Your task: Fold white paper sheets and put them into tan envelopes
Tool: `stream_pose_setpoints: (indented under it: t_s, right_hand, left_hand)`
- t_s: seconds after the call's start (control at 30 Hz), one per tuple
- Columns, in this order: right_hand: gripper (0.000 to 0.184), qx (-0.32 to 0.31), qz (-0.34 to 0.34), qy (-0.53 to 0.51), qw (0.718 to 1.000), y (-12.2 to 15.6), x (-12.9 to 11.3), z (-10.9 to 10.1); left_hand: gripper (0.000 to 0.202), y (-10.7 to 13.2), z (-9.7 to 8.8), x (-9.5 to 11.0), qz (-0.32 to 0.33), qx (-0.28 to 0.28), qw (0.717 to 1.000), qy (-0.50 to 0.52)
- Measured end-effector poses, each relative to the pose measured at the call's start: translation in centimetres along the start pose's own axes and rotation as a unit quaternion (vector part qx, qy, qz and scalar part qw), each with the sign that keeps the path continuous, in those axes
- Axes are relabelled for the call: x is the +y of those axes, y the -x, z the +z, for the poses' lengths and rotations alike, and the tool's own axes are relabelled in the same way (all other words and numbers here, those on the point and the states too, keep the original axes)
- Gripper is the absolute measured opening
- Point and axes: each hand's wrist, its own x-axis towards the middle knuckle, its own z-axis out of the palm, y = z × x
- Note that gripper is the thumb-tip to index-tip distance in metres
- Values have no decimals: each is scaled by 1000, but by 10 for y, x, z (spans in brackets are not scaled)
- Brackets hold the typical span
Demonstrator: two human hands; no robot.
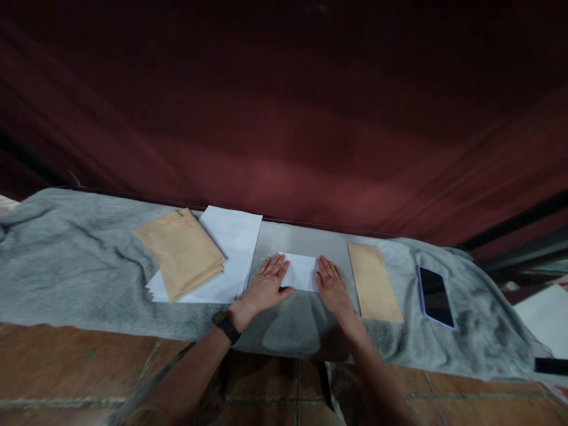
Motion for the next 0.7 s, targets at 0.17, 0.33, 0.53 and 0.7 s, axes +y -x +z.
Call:
stream_pose_setpoints:
  t_s: [0.17, 0.33, 0.53, 0.7]
  right_hand:
    - [52, -23, -39, -39, 998, -3, 16, -7]
    - [55, -25, -48, -42, 998, -5, 20, -9]
    - [57, -29, -46, -45, 998, -5, 19, -10]
    - [52, 3, -2, -112, 994, -6, 18, -7]
  left_hand:
    - [51, 3, -15, 7, 22, -24, 999, 5]
    - [51, 4, -22, 10, 36, -42, 998, -1]
    - [53, 3, -22, 13, 43, -45, 998, -11]
    - [44, 0, -22, 16, 19, -11, 1000, 6]
